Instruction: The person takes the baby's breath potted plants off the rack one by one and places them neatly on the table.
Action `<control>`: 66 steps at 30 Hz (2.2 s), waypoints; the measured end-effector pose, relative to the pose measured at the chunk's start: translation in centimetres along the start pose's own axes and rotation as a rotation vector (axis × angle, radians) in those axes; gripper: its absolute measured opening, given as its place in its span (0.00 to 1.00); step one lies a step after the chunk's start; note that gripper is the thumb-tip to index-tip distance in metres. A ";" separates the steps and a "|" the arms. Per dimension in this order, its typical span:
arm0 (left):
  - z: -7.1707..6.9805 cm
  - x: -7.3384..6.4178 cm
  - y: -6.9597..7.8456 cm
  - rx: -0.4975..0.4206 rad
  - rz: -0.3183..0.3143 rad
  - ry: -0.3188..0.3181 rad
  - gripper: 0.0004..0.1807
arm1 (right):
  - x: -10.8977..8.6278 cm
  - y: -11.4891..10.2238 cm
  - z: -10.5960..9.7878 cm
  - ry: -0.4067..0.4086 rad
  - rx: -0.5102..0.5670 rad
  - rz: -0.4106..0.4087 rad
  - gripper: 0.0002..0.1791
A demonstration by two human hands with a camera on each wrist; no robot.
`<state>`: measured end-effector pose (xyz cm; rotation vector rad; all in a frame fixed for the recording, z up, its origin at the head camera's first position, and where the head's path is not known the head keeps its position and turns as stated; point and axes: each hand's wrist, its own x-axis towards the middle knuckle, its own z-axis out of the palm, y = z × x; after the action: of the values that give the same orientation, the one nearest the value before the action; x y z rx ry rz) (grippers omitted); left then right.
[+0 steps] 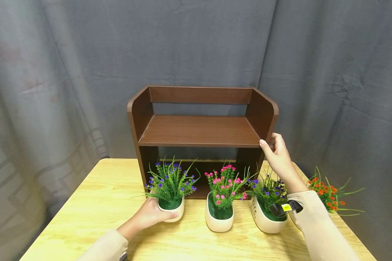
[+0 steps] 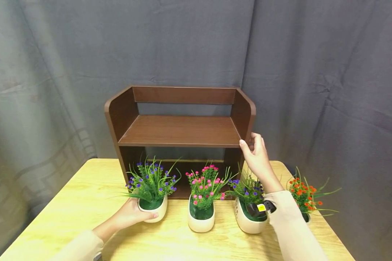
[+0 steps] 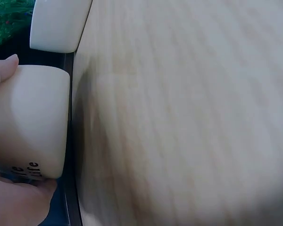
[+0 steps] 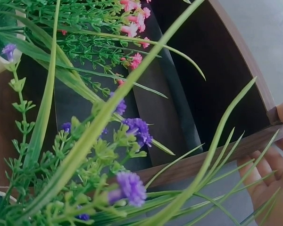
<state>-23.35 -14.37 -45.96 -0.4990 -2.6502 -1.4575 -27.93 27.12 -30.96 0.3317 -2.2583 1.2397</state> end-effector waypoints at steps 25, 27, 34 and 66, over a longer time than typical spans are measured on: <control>-0.8 -2.9 -0.6 0.091 -0.050 -0.047 0.38 | -0.1 -0.1 -0.1 -0.012 0.006 0.014 0.26; -0.9 -3.0 -0.5 0.096 -0.053 -0.055 0.38 | -0.1 -0.1 -0.1 -0.009 0.006 0.014 0.26; -0.9 -3.0 -0.7 0.098 -0.047 -0.074 0.42 | -0.3 -0.1 -0.1 0.000 -0.004 0.017 0.26; -6.4 -2.7 0.6 0.053 -0.069 -0.129 0.60 | -0.3 -0.2 0.0 0.001 -0.012 0.012 0.27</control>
<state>-21.21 -20.08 -42.54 -0.5182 -2.8243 -1.4145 -27.59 26.95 -31.00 0.3128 -2.2694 1.2314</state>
